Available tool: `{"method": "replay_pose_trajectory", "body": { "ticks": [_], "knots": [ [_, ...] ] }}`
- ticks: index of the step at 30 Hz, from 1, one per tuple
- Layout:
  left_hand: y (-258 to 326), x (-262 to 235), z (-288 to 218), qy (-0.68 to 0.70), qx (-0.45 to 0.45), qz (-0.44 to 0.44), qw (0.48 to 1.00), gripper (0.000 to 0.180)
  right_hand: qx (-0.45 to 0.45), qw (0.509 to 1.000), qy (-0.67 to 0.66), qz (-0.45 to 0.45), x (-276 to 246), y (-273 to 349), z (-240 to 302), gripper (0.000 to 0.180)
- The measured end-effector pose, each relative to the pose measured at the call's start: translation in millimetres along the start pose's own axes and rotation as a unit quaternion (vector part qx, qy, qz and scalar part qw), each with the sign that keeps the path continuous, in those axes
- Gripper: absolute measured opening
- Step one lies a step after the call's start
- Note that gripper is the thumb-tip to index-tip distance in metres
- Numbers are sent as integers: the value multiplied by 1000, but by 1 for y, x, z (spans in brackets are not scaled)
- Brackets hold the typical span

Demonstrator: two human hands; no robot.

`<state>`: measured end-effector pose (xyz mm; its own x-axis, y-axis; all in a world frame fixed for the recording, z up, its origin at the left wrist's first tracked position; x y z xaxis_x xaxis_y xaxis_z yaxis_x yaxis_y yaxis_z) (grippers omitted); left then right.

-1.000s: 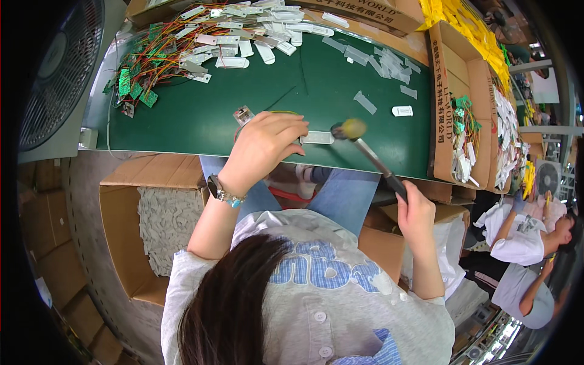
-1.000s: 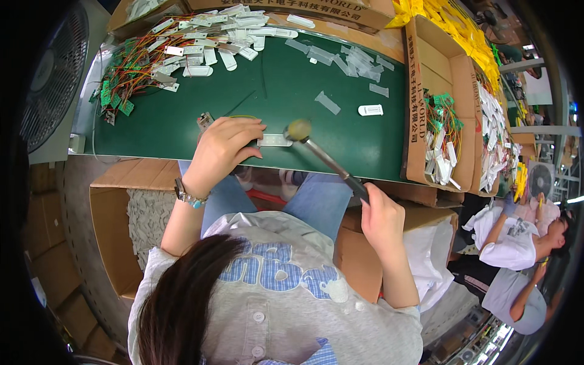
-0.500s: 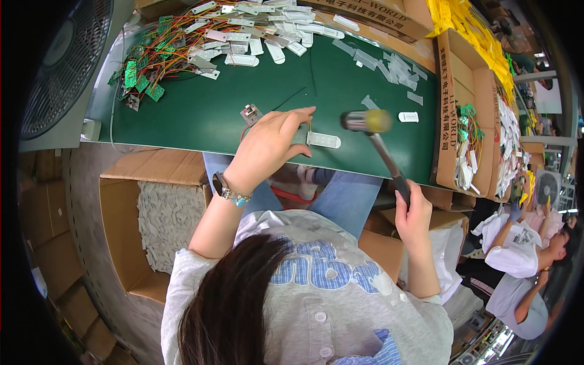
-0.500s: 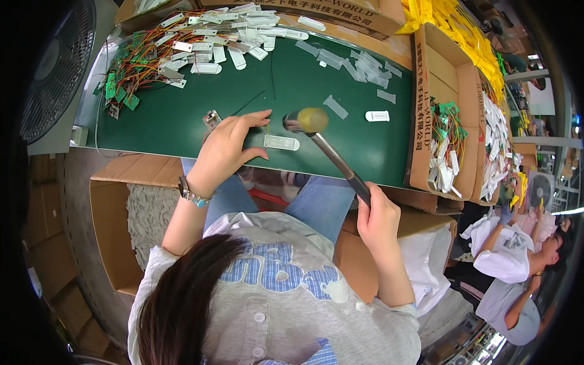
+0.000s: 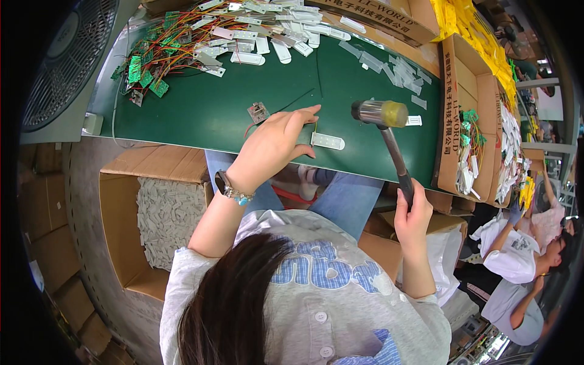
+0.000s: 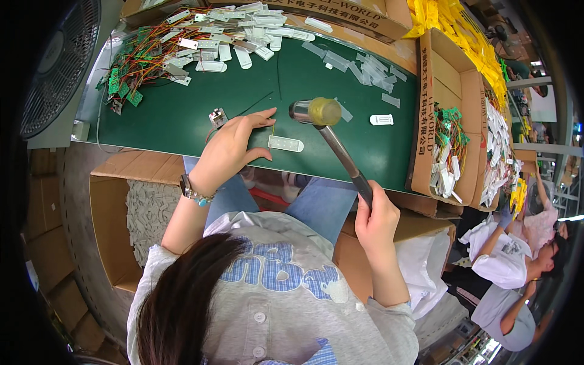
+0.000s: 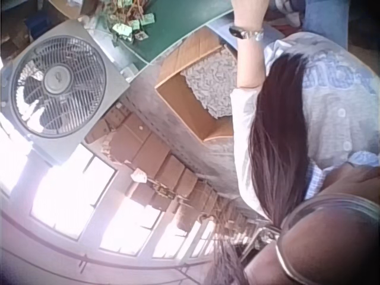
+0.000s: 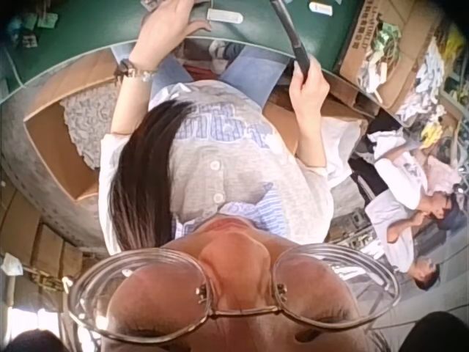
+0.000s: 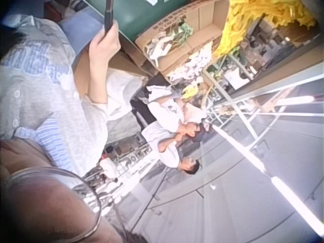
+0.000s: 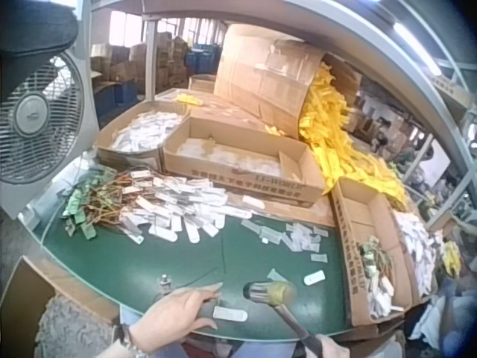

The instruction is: The person assembles LED strip components by hand, securing circuit boards and plastic clips with a rubber mallet.

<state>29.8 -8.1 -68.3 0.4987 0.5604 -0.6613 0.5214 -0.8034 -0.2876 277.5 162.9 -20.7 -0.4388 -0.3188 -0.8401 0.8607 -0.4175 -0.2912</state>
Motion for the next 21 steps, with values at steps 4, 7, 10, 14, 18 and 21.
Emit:
{"method": "replay_pose_trajectory", "body": {
  "ticks": [4, 7, 10, 14, 18, 21],
  "knots": [
    [0, 1, 2, 2, 12, -1, 1000, 58, -26, 999, 31, 37, 3, 1, 2, 26],
    [1, 0, 1, 1, 4, 3, 1000, 61, -76, 984, 119, 109, 6, -1, 3, 31],
    [0, -1, 1, -3, -7, 12, 1000, 62, -71, 996, 53, 15, 5, 0, -3, 29],
    [-3, 0, 0, -8, 31, -15, 999, 56, -43, 999, 5, -27, -3, -10, -2, 24],
    [1, -3, -7, -84, 115, -2, 990, 34, -53, 997, -36, -45, 1, -30, -13, 28],
    [7, -1, -10, -76, 136, -12, 988, 29, -53, 998, -6, 22, 11, -47, -29, 34]
  ]
}}
Point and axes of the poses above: each hand's wrist, its own y-axis away from the middle knuckle, its own x-axis out of the palm, z = x × y, the point moved 2 cm from there along -y, towards the middle knuckle, and after that the axes turned 7 degrees about -x, right-handed, at the moved point
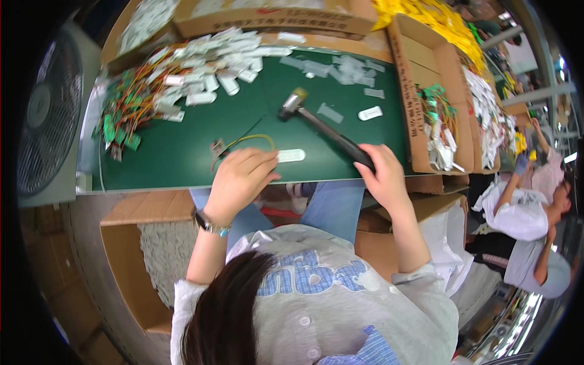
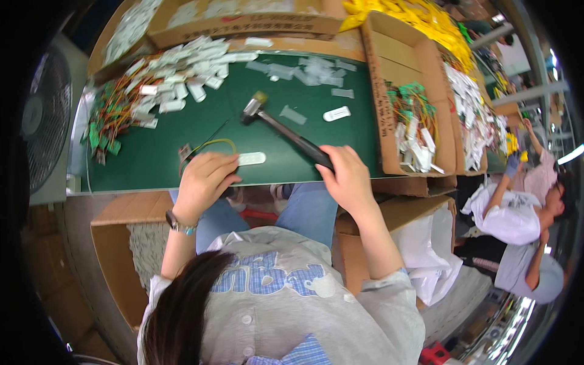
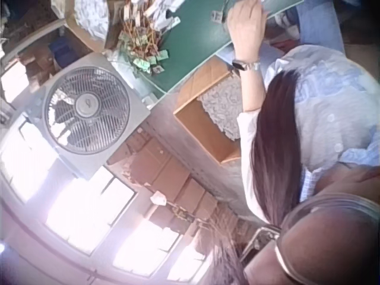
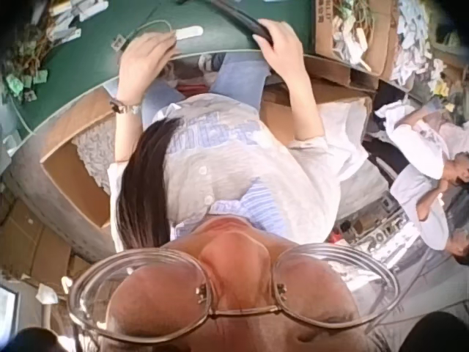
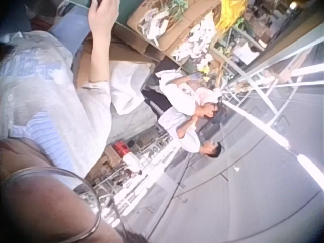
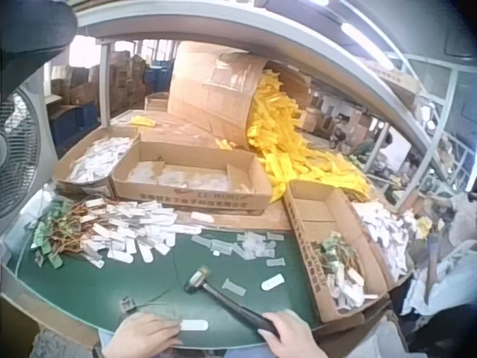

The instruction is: The person assembles LED strip components by hand, securing circuit boards and plastic clips with a rubber mallet.

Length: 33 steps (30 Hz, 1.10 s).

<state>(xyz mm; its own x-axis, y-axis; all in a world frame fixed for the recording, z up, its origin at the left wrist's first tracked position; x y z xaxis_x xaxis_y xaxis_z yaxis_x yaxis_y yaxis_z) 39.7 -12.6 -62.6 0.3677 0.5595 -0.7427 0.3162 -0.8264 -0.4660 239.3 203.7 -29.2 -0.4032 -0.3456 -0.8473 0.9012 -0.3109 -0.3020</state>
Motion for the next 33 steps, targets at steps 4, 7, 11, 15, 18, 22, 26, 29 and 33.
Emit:
{"method": "replay_pose_trajectory", "body": {
  "ticks": [4, 7, 11, 15, 18, 22, 26, 29, 33],
  "knots": [
    [6, 2, -4, 6, 7, 21, 1000, 37, -86, 989, 116, -26, 20, -18, 9, 49],
    [3, 4, -12, 29, 19, 41, 999, 38, -200, 979, 12, -30, 49, -28, 41, 43],
    [-3, -8, -19, -30, 51, -48, 997, 34, -264, 963, -40, -41, 81, -34, 47, 29],
    [-2, -25, -15, -66, 38, -155, 985, 22, -254, 954, -26, -160, 39, -58, 45, 26],
    [0, -25, -5, -90, -7, -158, 983, 27, -225, 922, 85, -304, -27, -66, 30, 28],
    [3, -12, 6, -86, -73, -126, 986, 31, -19, 871, 222, -438, -99, -34, -8, 31],
    [4, -10, 6, -81, -105, -100, 986, 30, 255, 897, 270, -240, -104, 27, -99, 32],
    [0, -5, 8, -77, -116, -88, 986, 29, 279, 874, 352, -186, -94, 45, -89, 26],
    [-3, -4, 7, -76, -112, -78, 988, 29, 94, 913, 290, -271, -76, 6, -53, 18]
  ]
}}
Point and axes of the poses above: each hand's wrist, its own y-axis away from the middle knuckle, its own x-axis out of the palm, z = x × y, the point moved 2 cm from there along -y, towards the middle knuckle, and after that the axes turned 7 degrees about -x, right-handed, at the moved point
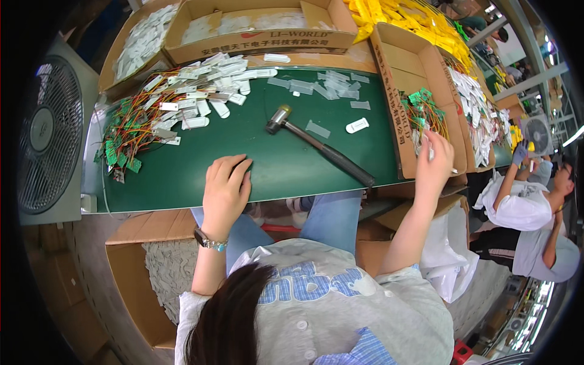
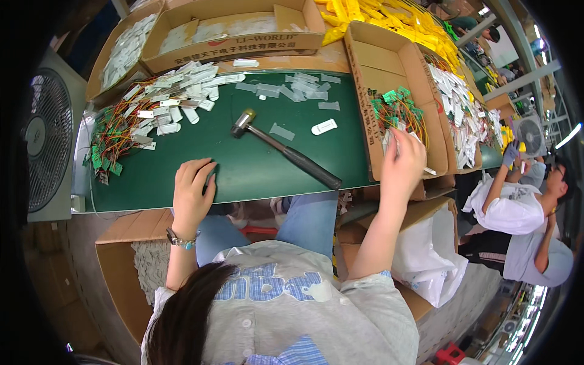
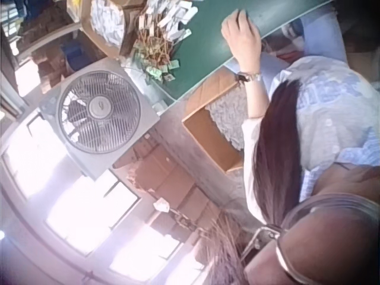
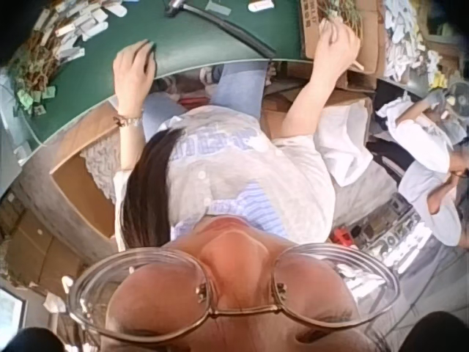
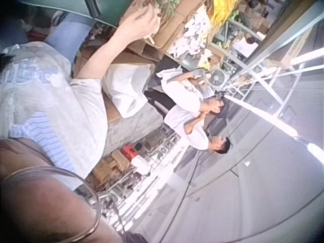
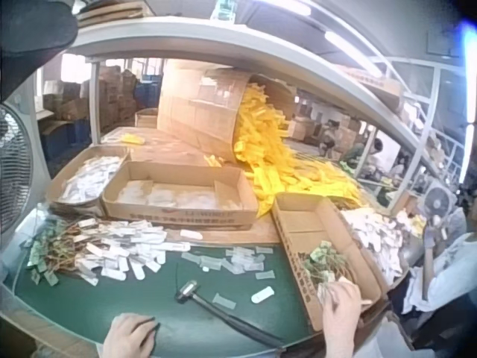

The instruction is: The person assembles LED strip components by hand, securing circuit boards and plastic clips with a rubber mallet.

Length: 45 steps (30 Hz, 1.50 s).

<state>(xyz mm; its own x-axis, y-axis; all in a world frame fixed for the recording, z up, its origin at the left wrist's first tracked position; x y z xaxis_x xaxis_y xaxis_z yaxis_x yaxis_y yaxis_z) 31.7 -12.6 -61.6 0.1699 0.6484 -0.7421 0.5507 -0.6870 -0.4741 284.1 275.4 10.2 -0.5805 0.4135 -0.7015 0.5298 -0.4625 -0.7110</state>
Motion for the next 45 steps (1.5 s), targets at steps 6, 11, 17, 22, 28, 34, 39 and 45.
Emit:
{"method": "replay_pose_trajectory", "body": {
  "ticks": [6, 11, 17, 22, 28, 34, 39, 45],
  "knots": [
    [6, -3, 4, 4, -29, -2, 1000, 28, -154, 945, -241, 157, 77, -58, 113, 12],
    [4, 0, 4, 5, -18, -1, 1000, 27, -195, 903, -284, 255, 153, -91, 181, 11],
    [6, -2, 6, 11, -29, -9, 999, 25, -182, 891, -296, 291, 209, -94, 237, 15],
    [6, 2, 8, 25, -28, -11, 999, 23, -255, 877, -283, 292, 199, -91, 233, 16],
    [7, 0, 9, 22, -21, -9, 1000, 22, -269, 867, -296, 297, 158, -88, 218, 14],
    [7, -2, 10, 32, -36, -7, 999, 22, -331, 833, -360, 259, 93, -34, 204, 10],
    [-26, -15, 22, 87, -50, 26, 995, 19, -390, 855, -302, 158, 72, 21, 183, 20],
    [-116, -53, 104, -149, -15, -59, 987, 17, -364, 874, -300, 116, 62, 57, 167, 26]
  ]
}}
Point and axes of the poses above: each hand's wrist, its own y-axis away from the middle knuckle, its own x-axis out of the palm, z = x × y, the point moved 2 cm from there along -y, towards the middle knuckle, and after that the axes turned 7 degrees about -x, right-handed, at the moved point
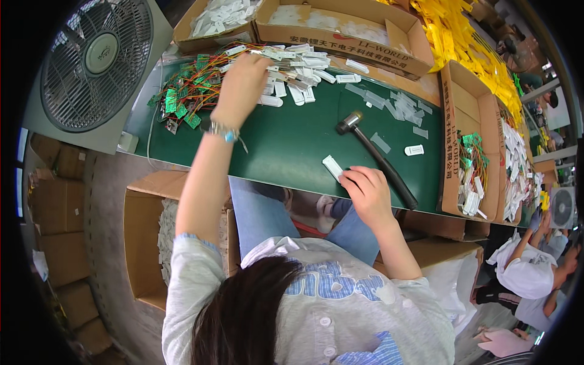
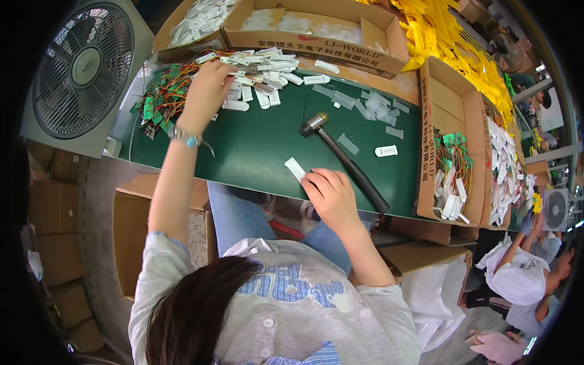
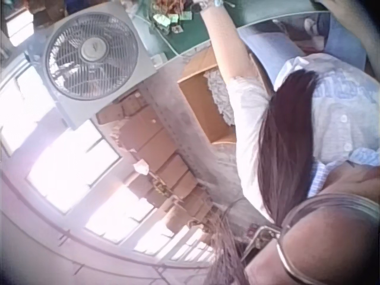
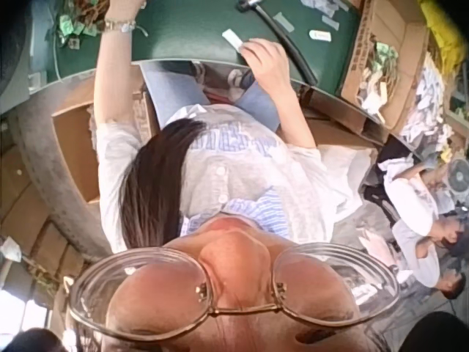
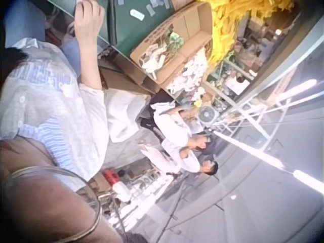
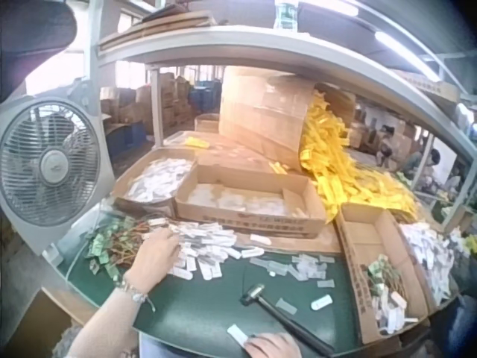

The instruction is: The person assembles LED strip components by hand, securing circuit boards and plastic clips with a rubber mallet.

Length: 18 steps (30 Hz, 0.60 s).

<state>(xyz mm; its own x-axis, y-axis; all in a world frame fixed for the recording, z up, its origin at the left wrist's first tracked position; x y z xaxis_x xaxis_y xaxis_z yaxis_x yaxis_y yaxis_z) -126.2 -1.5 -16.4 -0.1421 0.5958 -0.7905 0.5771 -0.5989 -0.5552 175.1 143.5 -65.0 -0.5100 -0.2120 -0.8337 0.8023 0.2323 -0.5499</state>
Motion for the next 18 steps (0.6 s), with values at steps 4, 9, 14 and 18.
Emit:
{"method": "replay_pose_trajectory", "body": {
  "ticks": [4, 9, 14, 18],
  "knots": [
    [-26, 16, 32, -131, 78, 76, 985, 16, 51, 997, -48, -31, -1, 8, -3, 27],
    [-36, 6, 39, -39, -12, 95, 995, 18, 63, 995, -65, -41, 1, 11, -7, 25],
    [-33, -38, 90, 255, -234, -263, 900, 19, 65, 991, -92, -68, 4, 5, -1, 21],
    [-60, -71, 78, 345, -195, -305, 866, 25, 92, 987, -103, -79, 4, 4, -3, 23]
  ]
}}
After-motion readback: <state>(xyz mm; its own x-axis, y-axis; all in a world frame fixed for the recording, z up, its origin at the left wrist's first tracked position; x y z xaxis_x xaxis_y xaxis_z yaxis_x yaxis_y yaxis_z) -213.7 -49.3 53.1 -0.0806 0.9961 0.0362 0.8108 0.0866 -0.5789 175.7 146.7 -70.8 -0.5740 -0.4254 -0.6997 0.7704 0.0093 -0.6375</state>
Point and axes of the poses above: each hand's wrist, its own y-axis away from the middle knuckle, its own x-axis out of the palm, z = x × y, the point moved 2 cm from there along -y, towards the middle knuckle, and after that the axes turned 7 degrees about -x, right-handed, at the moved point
